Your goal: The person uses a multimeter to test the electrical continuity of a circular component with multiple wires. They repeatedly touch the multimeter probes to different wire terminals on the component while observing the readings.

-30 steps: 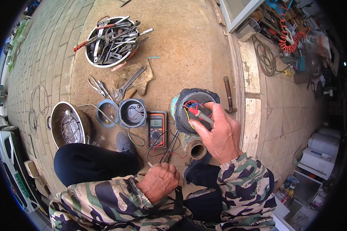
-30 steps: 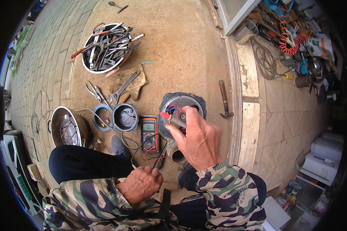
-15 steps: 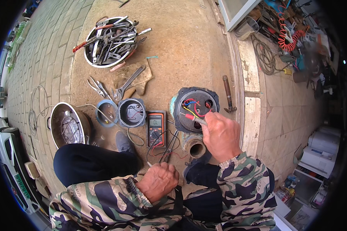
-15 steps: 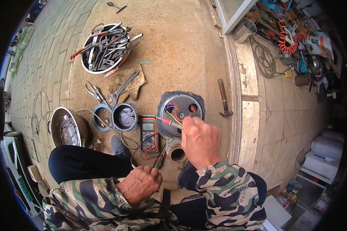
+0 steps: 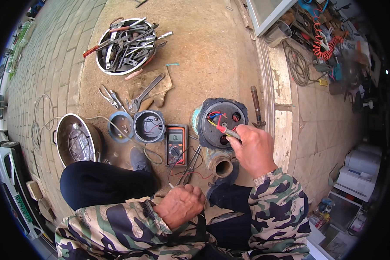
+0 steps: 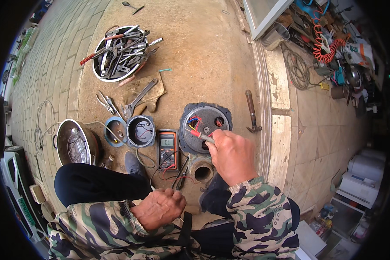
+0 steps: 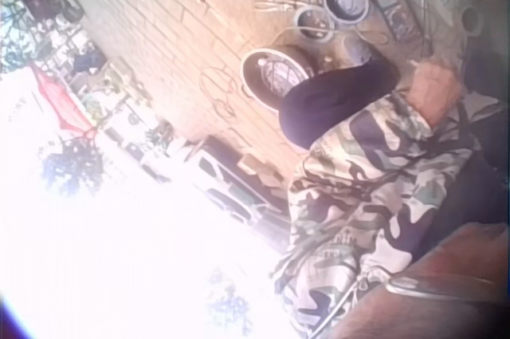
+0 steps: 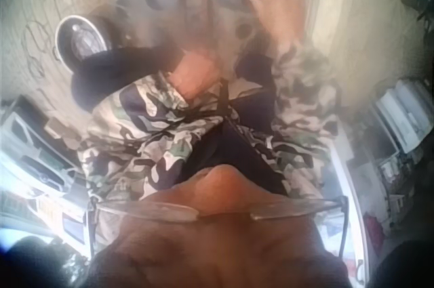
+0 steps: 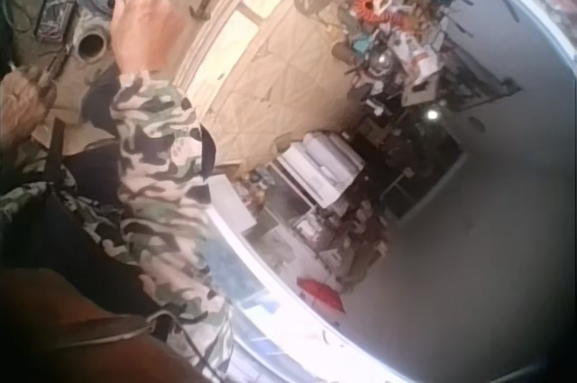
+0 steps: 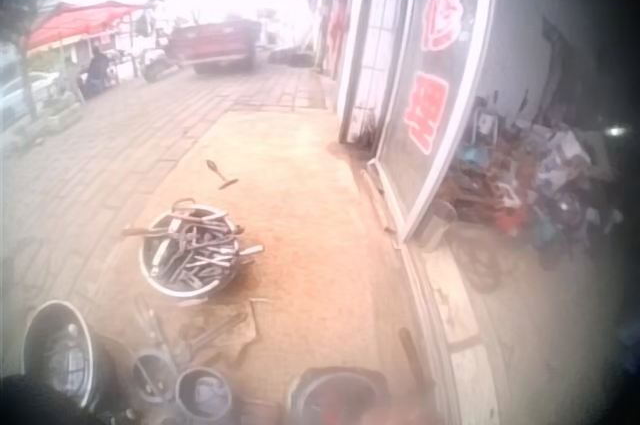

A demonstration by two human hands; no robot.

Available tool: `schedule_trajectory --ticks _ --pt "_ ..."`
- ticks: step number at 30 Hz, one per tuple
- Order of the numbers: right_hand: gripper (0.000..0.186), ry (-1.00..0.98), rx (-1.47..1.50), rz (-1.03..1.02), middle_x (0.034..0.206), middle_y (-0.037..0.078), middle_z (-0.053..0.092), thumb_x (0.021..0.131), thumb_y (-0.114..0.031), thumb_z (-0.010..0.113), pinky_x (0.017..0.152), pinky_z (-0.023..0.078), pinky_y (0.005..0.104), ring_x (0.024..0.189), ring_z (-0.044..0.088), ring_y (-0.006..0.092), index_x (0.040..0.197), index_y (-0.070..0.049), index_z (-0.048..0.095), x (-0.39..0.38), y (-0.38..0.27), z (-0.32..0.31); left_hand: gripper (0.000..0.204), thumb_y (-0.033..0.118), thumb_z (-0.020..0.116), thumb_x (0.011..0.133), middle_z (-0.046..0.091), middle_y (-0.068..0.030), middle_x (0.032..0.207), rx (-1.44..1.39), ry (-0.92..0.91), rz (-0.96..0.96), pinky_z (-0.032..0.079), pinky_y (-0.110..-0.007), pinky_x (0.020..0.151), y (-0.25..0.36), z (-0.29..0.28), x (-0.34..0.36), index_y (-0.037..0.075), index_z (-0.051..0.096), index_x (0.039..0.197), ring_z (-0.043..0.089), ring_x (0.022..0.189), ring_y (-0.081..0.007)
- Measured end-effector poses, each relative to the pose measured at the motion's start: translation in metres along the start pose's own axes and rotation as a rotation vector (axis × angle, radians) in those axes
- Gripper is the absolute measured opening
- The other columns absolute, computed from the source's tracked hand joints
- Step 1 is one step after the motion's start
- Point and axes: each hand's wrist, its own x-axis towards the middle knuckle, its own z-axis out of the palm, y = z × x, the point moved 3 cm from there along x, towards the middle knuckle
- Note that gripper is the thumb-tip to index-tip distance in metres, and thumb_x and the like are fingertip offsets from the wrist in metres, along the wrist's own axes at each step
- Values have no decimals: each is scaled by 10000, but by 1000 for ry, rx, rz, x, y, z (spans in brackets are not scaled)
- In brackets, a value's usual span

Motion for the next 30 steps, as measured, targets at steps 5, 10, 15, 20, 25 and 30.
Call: schedule_trajectory --ticks 5,10,15,20,25,30 --pt "358 104 199 -70 910 200 733 873 -264 867 678 541 498 810 708 434 1057 -7 697 -11 -16 -15 221 134 627 865 675 -133 937 -208 -70 80 581 -424 749 11 -19 4 12 670 1044 716 964 -282" --pt "341 214 511 140 772 63 602 1123 -275 579 680 465 322 729 541 131 1153 45 692 -25 -25 -52 549 284 734 921 621 -197 1059 -514 7 65 581 -477 824 15 -40 -4 -43 562 1327 670 1001 -402" --pt "314 275 517 151 755 16 580 1123 -251 581 610 431 274 671 519 81 1185 35 697 -55 -22 -73 607 314 616 1018 628 -288 1132 -691 132 70 537 -512 966 19 -64 -10 -101 489 1444 636 1097 -457" --pt "333 303 707 172 800 3 609 1130 -224 556 547 443 227 630 562 48 1314 34 660 -79 -22 -85 427 271 443 1144 657 -167 1010 -942 392 -49 547 -394 853 4 -84 -24 -47 582 1393 663 929 -274" --pt "344 173 613 159 815 17 622 1077 -193 563 540 443 232 621 561 49 1307 52 634 -87 -12 -118 437 319 501 1162 635 13 931 -1241 345 -65 441 -224 641 -20 -118 2 10 605 1453 497 731 -48" --pt "304 204 487 171 773 281 649 1042 -250 588 693 503 505 771 678 467 979 36 670 -76 -11 -114 380 240 537 1141 711 -8 912 -991 367 -216 474 -237 636 -82 -160 23 20 627 1437 550 693 -69"
